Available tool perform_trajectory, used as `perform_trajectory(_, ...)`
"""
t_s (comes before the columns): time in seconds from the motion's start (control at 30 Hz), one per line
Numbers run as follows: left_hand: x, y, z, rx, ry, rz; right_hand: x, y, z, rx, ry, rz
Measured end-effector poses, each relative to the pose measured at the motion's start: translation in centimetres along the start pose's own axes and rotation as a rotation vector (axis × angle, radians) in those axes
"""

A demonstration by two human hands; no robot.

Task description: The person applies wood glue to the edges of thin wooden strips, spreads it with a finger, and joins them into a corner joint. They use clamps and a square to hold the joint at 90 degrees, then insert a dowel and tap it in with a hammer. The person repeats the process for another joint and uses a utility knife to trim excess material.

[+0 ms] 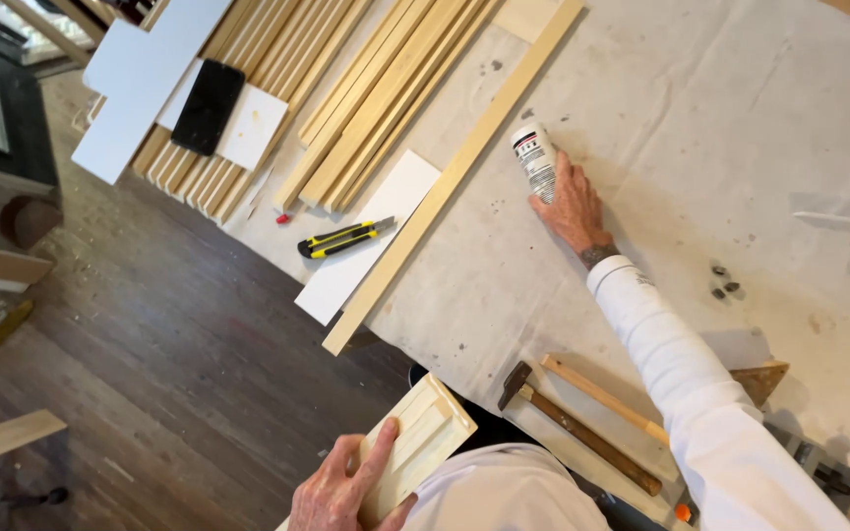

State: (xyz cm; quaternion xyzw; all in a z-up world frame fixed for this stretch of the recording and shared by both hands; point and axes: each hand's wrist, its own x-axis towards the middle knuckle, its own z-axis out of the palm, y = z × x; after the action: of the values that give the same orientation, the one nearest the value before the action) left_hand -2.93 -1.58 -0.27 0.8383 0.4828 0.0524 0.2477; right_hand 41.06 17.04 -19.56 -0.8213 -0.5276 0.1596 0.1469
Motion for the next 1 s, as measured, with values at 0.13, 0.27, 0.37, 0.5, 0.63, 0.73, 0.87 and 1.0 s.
perform_trajectory(0.13,1.6,1.1,-1.9,-0.088,-0.054,0.049,-0.6,-0.1,-1.3,0.043,-0.048,0.000)
perform_trajectory(0.27,2.2,1.3,-2.9,-0.177,-0.098,0.115,-1.9,0.7,-2.3,0.068,-0.071,0.060)
perform_trajectory(0.37,2.5,0.9,-3.1,-0.146,-0.089,0.164,-2.5,1.4,-3.0,0.056,-0.092,0.088)
perform_trajectory(0.5,2.8,0.9,-3.9,-0.132,-0.052,0.262,-3.4,2.3,-3.4,-0.024,-0.103,0.066)
perform_trajectory(0.63,2.7,0.9,-4.9,-0.150,-0.090,0.268,-7.5,-1.2,-7.6,-0.062,0.019,-0.209)
perform_trajectory(0.73,2.6,0.9,-5.6,-0.213,-0.074,0.344,-14.3,-8.0,-13.3,0.428,-0.007,-0.582)
perform_trajectory(0.87,2.2,1.0,-6.2,-0.270,-0.083,0.389,-22.2,-12.5,-16.7,0.716,-0.181,-0.861)
perform_trajectory(1.0,2.3,1.3,-6.8,-0.305,-0.088,0.438,-24.7,-13.5,-17.4,0.799,-0.271,-0.815)
